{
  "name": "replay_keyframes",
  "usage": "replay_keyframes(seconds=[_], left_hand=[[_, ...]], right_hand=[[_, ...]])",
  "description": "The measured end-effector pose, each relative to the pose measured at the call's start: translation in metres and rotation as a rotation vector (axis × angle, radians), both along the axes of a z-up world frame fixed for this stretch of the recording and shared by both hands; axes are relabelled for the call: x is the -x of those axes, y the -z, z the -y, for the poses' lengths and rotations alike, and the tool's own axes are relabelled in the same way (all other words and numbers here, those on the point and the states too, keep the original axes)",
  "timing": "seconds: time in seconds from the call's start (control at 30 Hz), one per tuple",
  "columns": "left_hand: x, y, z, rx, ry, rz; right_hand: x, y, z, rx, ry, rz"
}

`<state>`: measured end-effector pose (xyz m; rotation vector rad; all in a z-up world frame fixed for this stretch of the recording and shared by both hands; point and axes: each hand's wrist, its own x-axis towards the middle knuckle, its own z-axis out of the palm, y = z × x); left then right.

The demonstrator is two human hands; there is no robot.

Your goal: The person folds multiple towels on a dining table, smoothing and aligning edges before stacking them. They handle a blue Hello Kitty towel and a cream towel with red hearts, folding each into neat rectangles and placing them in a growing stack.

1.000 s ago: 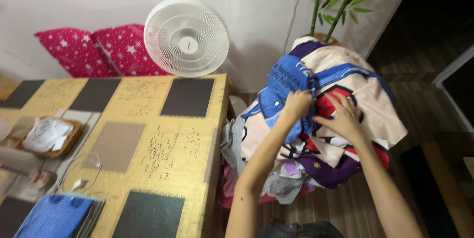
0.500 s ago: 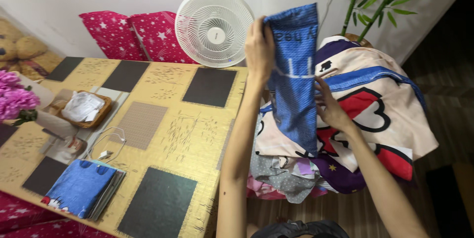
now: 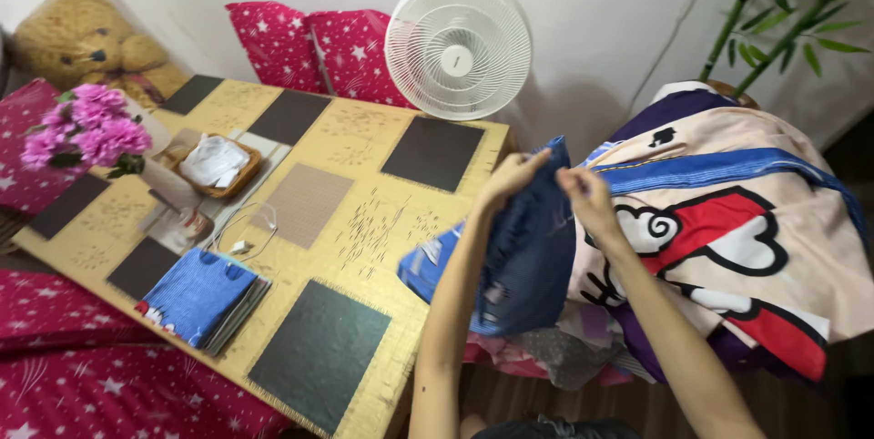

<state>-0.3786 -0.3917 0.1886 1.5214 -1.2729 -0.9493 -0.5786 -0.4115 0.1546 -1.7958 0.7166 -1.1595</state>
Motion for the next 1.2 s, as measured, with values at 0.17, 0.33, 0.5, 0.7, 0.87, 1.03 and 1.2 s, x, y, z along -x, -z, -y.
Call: replay_keyframes(seconds=[0.17,0.33,0.5,0.7,0.87,1.03,1.2], left_hand=[[-0.006,0.018,-0.062,-0.001,0.031,-0.308],[-0.041,0.031,-0.130,0.125,-0.152,-0.619],[-0.104,0.045,-0.184,0.164,-0.356,-0.703],[-0.172,0.050,-0.261,0.276,-0.429,-0.359],[-0.238,0.034,-0.323,0.260,-0.926,0.126],[-0.293,0.032,-0.367,0.393,-0.833,0.031],[-0.319,0.004,-0.426,-0.077,-0.257,0.061]], right_hand=[[-0.035,0.006,-0.028,-0.324,-0.182,0.113],[-0.082,-0.007,-0.059,-0.202,-0.267,0.035],[-0.154,-0.018,-0.094,-0.208,-0.377,-0.042],[-0.235,-0.009,-0.128,-0.368,-0.682,-0.130],[-0.299,0.017,-0.109,-0.734,-0.657,0.058],[-0.348,0.067,-0.050,-1.065,-0.770,0.292],[-0.375,0.064,-0.017,-1.133,-0.854,0.241]])
